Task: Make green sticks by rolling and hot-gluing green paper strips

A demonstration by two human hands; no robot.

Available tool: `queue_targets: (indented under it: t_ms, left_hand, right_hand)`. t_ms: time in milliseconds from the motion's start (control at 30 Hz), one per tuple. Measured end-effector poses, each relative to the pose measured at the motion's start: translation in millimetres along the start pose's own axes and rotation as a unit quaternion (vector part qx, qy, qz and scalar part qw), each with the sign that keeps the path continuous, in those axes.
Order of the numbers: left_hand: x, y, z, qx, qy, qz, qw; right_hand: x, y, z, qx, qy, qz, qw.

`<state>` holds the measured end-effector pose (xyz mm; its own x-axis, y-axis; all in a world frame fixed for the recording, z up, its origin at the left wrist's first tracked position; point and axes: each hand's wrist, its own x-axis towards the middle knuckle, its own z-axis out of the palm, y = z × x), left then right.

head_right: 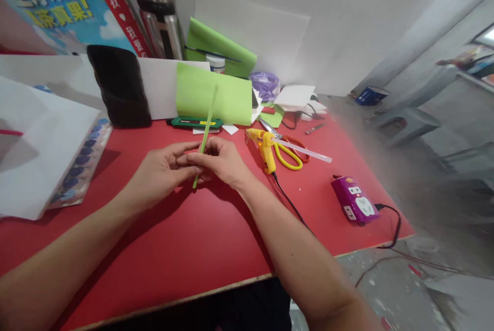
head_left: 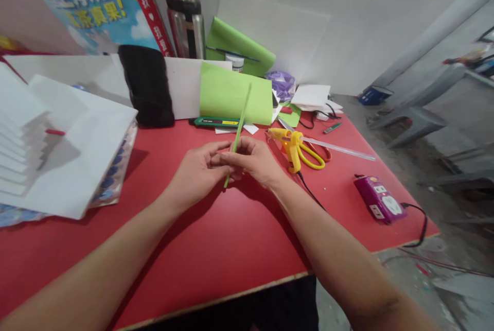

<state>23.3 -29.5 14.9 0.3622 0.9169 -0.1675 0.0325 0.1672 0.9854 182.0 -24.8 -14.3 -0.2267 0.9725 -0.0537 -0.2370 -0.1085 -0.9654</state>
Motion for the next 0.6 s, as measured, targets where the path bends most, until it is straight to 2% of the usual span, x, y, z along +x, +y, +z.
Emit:
queue_targets:
  t_ms: [400,600]
  left_hand:
    - [7,-7,-5.6,-0.07,0.028,0.011,0.997]
    - [9,-8,-8.5,-0.094,0.048,0.012,0.994]
  right_hand:
    - [3,0,-10,-0.035,-0.005,-0.002,0.999]
    - [3,2,-10,-0.048,0.022,-0.026,0.998]
